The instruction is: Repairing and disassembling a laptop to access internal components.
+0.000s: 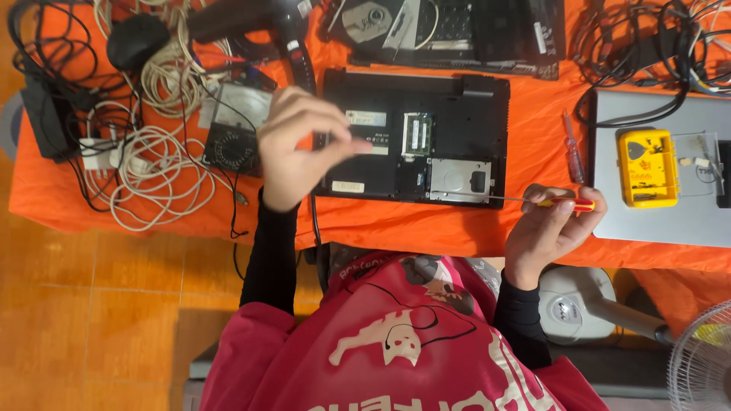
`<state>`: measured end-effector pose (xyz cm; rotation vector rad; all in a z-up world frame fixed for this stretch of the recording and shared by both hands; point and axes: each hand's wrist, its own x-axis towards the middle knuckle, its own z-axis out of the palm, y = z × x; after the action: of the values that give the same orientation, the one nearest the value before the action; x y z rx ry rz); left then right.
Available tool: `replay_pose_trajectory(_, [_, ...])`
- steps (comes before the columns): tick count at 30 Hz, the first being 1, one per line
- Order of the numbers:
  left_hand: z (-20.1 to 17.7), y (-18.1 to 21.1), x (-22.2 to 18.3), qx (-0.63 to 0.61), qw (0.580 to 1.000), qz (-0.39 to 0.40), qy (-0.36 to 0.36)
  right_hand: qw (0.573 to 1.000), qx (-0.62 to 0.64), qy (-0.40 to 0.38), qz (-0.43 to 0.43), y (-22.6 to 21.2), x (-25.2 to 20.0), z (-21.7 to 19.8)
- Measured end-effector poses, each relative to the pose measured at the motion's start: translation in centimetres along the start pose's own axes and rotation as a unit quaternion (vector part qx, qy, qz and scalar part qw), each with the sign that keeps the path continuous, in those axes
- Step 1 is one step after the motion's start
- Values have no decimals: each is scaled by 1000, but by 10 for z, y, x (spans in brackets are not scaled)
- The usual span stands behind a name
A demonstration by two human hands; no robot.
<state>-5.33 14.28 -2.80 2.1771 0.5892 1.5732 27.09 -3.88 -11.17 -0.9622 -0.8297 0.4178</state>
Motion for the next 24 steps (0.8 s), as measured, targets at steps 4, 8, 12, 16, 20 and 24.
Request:
replay_pose_trajectory(4, [12,-26,0,42,998,-44,-11,999,38,-6,7,1,-2,-1])
replay_pose_trajectory(8, [26,-49,-9,35,993,-107,-33,999,44,-17,-1,3,-2,0])
replay_pose_trajectory(12, [29,-56,-14,34,990,-125,-57,999,36,-18,-2,3,-2,4])
replay_pose_trajectory(16, [31,-59,-18,49,992,-97,-72,999,33,-12,-2,8,0,5])
replay_pose_trajectory(20, [31,-64,-22,90,986,-79,-113,999,47,-6,9,12,3,4])
replay_pose_trajectory(24, [29,-61,-20,107,978,-93,-153,998,55,3,18,16,3,0])
